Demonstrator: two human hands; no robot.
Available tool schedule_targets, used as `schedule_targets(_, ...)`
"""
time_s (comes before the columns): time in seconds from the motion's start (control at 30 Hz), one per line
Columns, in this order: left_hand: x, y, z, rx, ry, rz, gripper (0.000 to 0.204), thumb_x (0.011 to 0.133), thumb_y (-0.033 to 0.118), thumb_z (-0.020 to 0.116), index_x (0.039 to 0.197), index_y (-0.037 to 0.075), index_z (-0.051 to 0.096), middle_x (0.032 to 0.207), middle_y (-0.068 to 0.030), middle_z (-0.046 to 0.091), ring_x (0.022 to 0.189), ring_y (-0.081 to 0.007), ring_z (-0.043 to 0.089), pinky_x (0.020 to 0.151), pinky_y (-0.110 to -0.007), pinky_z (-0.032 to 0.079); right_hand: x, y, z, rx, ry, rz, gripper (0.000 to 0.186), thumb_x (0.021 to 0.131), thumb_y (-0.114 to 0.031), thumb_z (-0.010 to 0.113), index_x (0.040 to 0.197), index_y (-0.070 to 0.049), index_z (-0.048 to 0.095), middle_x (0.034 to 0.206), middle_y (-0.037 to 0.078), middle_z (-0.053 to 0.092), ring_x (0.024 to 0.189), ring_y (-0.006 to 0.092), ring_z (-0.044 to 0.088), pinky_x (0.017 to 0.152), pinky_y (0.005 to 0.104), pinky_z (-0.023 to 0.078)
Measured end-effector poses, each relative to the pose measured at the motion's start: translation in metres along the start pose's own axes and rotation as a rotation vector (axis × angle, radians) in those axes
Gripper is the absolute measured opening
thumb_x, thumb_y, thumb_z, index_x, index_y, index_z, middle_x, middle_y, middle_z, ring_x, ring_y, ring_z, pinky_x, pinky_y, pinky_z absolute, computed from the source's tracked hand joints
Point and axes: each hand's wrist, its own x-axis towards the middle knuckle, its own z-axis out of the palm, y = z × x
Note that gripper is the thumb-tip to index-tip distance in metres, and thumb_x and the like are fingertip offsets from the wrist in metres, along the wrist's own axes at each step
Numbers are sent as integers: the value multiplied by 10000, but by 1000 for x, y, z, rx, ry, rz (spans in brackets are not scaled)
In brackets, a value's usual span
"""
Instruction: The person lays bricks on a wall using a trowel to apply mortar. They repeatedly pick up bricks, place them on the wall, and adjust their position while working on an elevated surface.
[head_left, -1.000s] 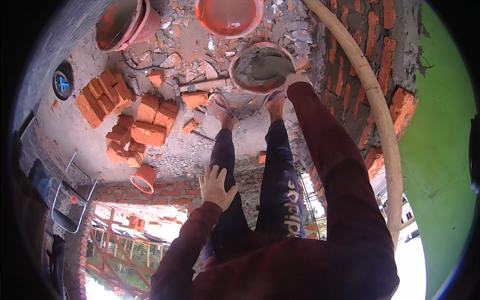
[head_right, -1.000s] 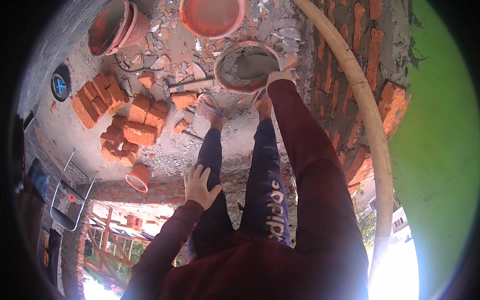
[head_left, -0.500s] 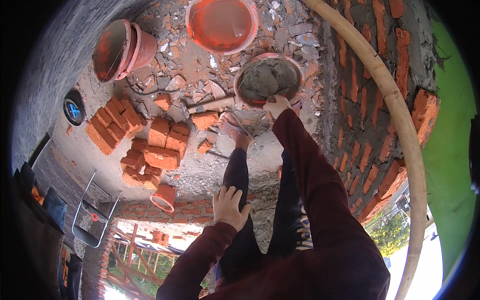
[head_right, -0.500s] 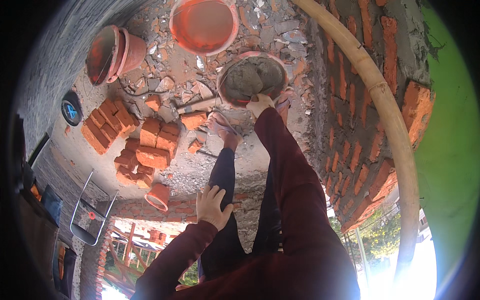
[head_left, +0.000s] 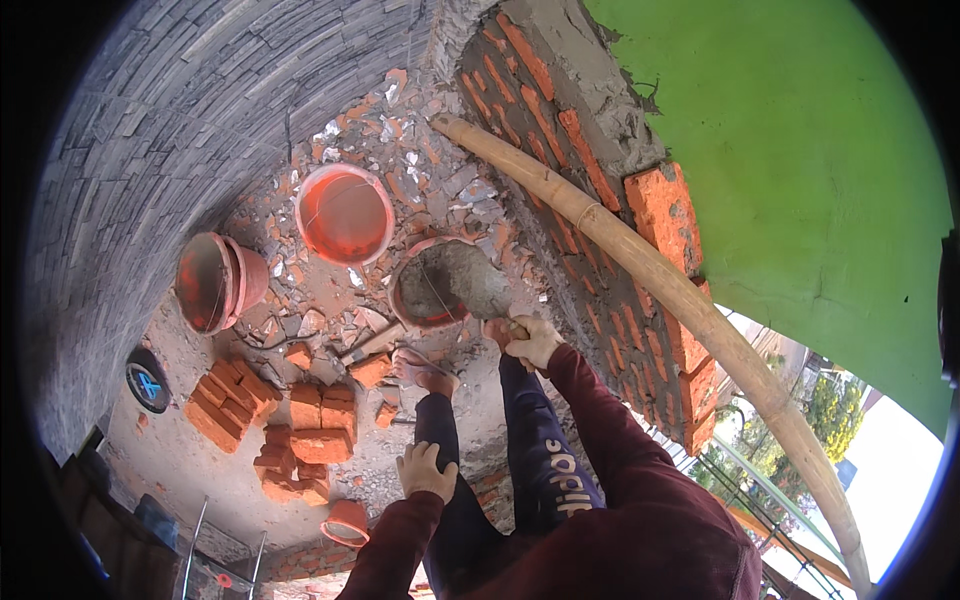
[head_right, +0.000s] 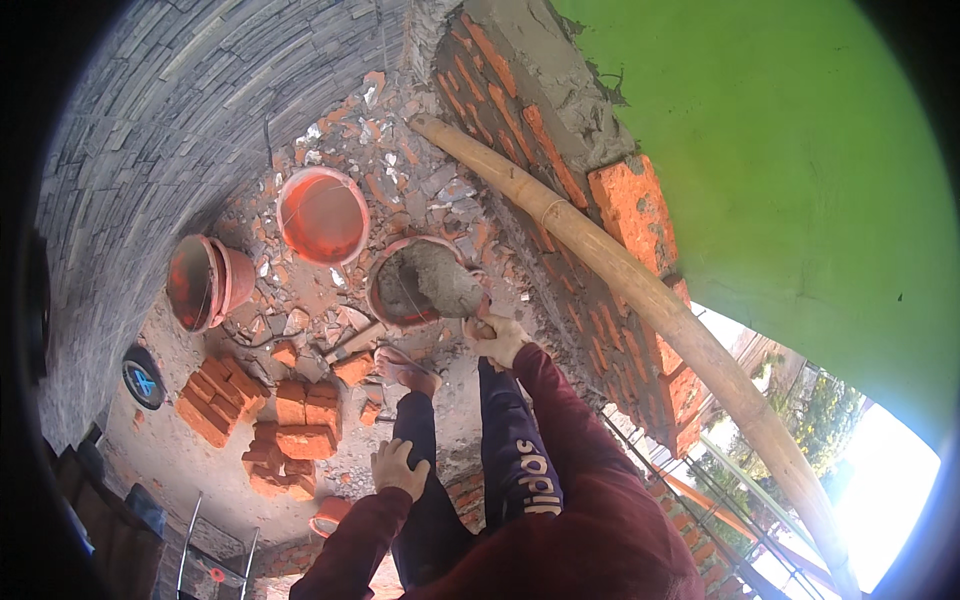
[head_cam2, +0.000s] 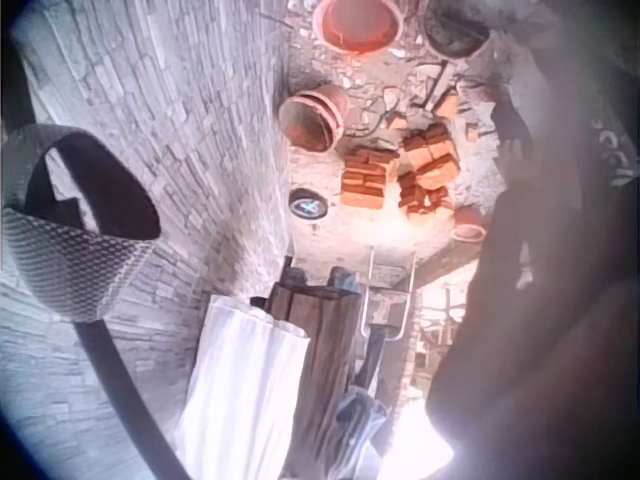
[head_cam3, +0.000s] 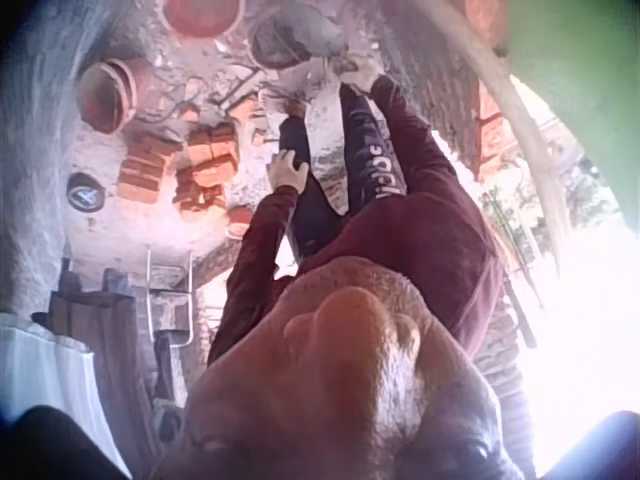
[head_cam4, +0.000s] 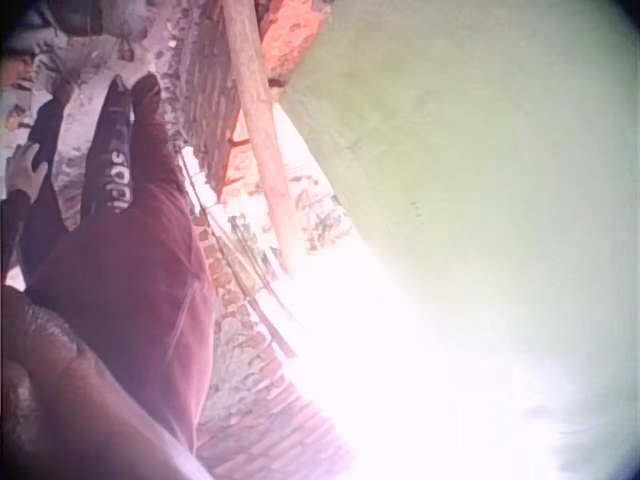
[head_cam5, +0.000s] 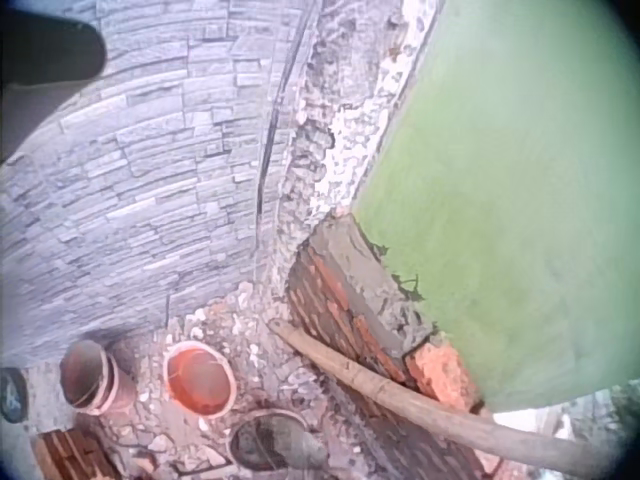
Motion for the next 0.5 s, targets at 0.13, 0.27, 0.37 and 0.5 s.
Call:
schedule_targets(0.13,8,-4,-4,-10,40,-1,505,788,358,717,1206,76,694,1323,-122,639,1304,-336,505,1114,-522,360,-62,-65,-17,74,22,-18,339,848,6,697,1173,47,608,632,4,544,449,136,547,410,301,435)
schedule_targets(0.27,13,0,-17,-12,4,-29,503,803,356,726,1221,77,698,1336,-127,640,1325,-351,499,1132,-513,356,-103,-155,-48,29,168,-171,350,838,-7,698,1177,31,620,690,18,582,469,118,551,414,295,440)
schedule_targets(0.37,14,-3,-16,7,12,-39,500,800,377,676,1215,99,699,1315,-82,646,1281,-307,515,1115,-495,355,-105,-234,-65,-35,395,-298,349,843,-94,696,1165,24,631,757,78,639,535,200,604,523,343,525)
schedule_targets(0.5,16,-6,-11,-5,13,-17,509,807,382,673,1231,102,697,1348,-81,641,1293,-306,514,1134,-493,344,-34,-304,-121,-884,869,-333,477,879,-233,634,1260,50,581,1022,299,714,961,458,703,893,495,562)
